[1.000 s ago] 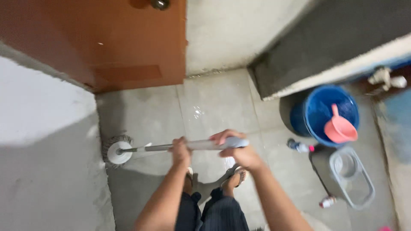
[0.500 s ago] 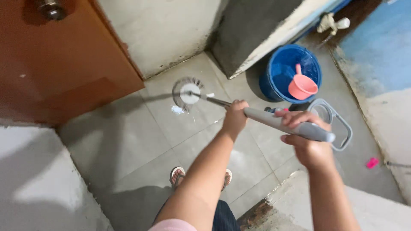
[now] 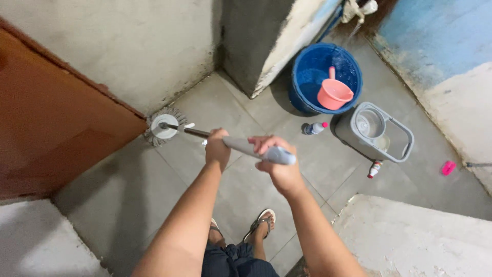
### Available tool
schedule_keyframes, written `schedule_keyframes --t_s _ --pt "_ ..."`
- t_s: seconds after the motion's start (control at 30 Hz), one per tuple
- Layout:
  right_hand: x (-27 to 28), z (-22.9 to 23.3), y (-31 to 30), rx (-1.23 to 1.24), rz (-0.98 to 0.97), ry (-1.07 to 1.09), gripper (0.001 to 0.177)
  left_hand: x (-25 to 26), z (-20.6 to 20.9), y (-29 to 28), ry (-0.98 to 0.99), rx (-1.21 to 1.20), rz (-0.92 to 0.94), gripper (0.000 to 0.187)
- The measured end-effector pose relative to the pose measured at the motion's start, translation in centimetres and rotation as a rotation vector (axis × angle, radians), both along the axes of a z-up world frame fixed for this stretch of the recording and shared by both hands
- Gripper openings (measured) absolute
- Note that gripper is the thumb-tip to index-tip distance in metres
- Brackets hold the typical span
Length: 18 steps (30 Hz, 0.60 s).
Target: Mopping the tiled floor in a bathroom area using a spin mop and bucket.
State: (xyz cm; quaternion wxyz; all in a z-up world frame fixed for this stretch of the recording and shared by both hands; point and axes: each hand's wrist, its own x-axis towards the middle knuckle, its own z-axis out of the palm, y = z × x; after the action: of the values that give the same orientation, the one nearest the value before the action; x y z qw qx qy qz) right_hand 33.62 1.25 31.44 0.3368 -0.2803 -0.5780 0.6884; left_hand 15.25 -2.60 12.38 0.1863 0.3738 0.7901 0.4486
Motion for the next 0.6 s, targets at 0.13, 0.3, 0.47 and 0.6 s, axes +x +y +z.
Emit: schedule_keyframes --t_s 0.13,0.3,0.47,0.6 --pt "2.7 2.1 3.2 0.008 -0.044 -0.062 0.041 3.1 0.7 4.2 -0.047 0.198 0.011 0.005" --pt "6.8 1.1 6.2 0.144 -0.082 -0.084 0.039 5.9 -1.1 10.5 -0.031 0.256 -0.066 0.007" --pt "10.1 -2.2 6.9 0.258 -0.14 -0.111 0.037 8.1 -6.1 15.1 0.024 0.225 -0.273 0.008" --pt "14.2 -4.3 6.2 0.269 -0.196 -0.143 0.036 11.9 -10.3 17.0 -0.66 0.126 -0.048 0.016"
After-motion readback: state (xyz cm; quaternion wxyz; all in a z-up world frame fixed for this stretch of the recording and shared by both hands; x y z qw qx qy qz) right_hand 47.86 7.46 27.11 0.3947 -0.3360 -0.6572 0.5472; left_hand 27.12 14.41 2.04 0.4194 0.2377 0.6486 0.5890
